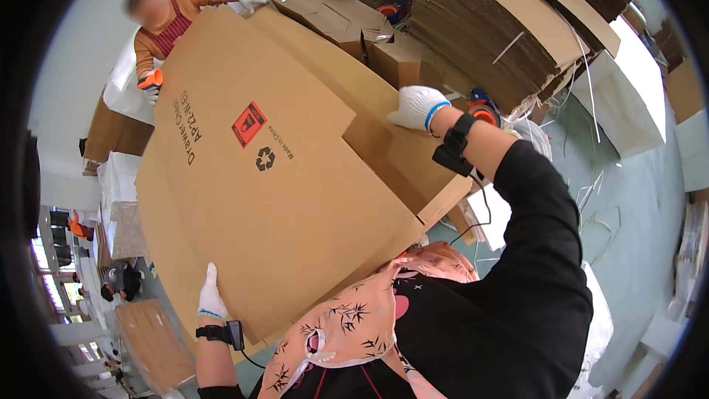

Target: The person assembles a large cardboard box and packs it with white foam inserts. They fold the box flaps, place foam pieces inside, and seal the box with tape.

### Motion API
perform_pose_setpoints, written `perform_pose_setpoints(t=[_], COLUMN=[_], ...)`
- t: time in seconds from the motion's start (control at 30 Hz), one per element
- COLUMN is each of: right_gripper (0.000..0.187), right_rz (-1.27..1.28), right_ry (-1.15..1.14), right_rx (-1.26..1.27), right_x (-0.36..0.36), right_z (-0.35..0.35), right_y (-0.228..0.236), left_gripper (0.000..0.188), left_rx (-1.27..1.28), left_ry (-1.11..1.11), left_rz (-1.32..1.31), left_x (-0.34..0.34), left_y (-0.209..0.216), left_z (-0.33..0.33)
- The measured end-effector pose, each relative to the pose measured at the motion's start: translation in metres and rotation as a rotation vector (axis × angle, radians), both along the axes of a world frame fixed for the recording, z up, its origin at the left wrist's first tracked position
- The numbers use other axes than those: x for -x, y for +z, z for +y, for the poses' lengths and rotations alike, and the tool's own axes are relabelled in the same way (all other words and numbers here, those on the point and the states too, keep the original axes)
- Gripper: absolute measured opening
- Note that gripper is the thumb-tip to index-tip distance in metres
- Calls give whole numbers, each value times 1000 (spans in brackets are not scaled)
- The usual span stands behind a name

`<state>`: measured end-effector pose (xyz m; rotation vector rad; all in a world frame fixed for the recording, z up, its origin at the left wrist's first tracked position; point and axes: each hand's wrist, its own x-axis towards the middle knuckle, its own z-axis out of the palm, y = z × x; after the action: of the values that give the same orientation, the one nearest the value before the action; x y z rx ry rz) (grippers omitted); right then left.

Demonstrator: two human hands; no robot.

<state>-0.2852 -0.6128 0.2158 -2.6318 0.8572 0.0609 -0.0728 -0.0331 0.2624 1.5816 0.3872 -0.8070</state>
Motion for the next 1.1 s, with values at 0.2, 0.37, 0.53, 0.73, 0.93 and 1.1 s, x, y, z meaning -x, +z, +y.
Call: perform_pose_setpoints(t=[0.2,0.37,0.53,0.73,0.93,1.1], right_gripper=[65,85,69,43,29,33], right_rz=[113,-629,-868,-305,-290,320], right_ry=[278,110,-285,-41,-702,-716], right_rx=[-677,-964,-673,-468,350,312], right_x=[9,27,-46,-22,90,222], right_z=[54,110,165,89,-51,-160], right_y=[69,-88,-106,-87,-132,-262], left_gripper=[61,64,67,75,79,84], left_rx=[-16,-101,-784,-1185,-1203,-1102], left_ry=[-24,-70,-481,-1217,-1154,-1164], left_rz=[-29,-85,-638,-1299,-1122,-1226], left_x=[14,9,-1,10,19,-11], left_y=[9,1,4,12,8,11], left_z=[-8,-21,-8,-65,-62,-81])
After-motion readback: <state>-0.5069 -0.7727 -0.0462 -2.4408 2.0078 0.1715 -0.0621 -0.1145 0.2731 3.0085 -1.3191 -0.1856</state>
